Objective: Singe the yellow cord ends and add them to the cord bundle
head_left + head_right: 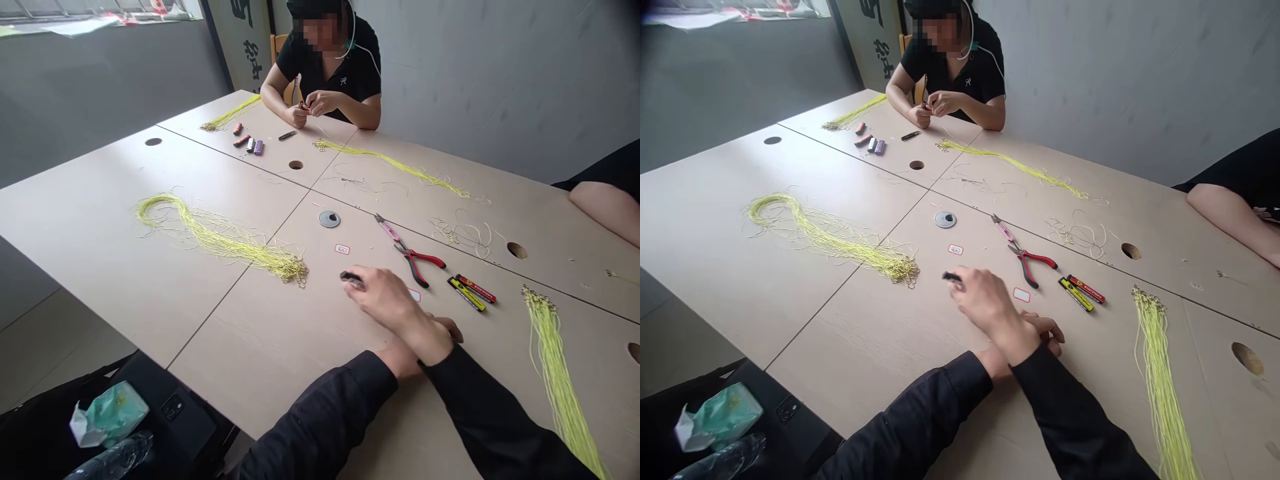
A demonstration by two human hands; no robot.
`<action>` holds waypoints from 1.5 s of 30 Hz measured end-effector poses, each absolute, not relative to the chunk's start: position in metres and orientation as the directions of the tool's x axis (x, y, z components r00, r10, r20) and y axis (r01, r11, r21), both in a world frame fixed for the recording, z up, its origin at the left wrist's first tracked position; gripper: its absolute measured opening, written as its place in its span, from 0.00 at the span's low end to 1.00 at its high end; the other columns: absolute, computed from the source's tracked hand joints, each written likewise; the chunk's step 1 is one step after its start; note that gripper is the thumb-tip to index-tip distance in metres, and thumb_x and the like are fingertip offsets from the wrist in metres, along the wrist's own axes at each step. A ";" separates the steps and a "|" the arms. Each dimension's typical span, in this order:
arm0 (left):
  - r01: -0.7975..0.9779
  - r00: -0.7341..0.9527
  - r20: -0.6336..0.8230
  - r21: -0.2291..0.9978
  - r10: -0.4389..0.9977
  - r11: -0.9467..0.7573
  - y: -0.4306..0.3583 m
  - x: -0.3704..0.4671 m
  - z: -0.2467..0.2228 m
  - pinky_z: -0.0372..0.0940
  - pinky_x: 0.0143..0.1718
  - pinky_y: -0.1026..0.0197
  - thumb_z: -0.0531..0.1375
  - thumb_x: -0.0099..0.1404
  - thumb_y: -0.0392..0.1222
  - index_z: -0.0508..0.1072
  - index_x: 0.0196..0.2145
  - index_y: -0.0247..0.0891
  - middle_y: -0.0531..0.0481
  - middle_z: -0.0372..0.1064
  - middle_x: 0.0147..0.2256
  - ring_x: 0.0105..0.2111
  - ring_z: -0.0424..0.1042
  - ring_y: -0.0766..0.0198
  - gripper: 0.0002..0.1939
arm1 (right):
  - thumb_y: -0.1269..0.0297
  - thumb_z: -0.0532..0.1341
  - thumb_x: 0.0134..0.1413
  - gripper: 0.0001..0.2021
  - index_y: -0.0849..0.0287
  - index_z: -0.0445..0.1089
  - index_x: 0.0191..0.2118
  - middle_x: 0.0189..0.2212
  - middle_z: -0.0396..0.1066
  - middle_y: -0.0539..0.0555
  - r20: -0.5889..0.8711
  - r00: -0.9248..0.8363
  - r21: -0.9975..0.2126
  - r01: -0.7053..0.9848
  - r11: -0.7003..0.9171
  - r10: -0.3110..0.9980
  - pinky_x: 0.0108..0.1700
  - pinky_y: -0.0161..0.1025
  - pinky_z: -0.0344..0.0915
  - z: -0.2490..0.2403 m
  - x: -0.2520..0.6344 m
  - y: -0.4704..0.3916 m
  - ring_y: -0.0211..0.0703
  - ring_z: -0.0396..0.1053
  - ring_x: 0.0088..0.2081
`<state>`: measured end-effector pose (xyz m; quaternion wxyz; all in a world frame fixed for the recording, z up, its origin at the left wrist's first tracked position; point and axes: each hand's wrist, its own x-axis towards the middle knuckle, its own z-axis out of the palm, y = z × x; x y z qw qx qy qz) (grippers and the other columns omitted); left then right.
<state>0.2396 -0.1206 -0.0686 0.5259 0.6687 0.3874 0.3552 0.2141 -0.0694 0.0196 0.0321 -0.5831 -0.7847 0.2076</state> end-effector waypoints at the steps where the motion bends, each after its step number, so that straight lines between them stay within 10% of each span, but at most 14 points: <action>1: 0.155 0.459 0.057 0.977 0.886 -0.144 -0.121 0.241 -0.069 0.65 0.43 0.62 0.63 0.52 0.30 0.74 0.27 0.41 0.56 0.68 0.22 0.26 0.67 0.67 0.07 | 0.61 0.60 0.61 0.08 0.50 0.76 0.41 0.35 0.79 0.52 -0.204 -0.359 -0.369 0.890 0.268 0.911 0.32 0.36 0.58 0.017 0.199 -0.072 0.47 0.75 0.36; 10: 0.328 0.547 0.023 0.914 0.837 -0.239 -0.120 0.239 -0.047 0.63 0.49 0.59 0.59 0.57 0.32 0.77 0.36 0.37 0.55 0.67 0.22 0.27 0.67 0.65 0.09 | 0.69 0.57 0.62 0.11 0.51 0.73 0.46 0.41 0.79 0.50 -0.111 -0.522 -0.428 0.793 0.433 0.846 0.33 0.35 0.57 -0.010 0.161 -0.090 0.45 0.76 0.40; 45: 0.420 0.596 0.051 0.831 0.802 -0.365 -0.125 0.230 -0.044 0.62 0.49 0.60 0.59 0.59 0.30 0.78 0.39 0.35 0.54 0.69 0.24 0.30 0.70 0.64 0.11 | 0.65 0.58 0.66 0.08 0.57 0.69 0.48 0.40 0.79 0.55 -0.276 -0.266 -0.306 0.935 0.177 0.924 0.34 0.38 0.60 -0.003 0.188 -0.125 0.49 0.77 0.42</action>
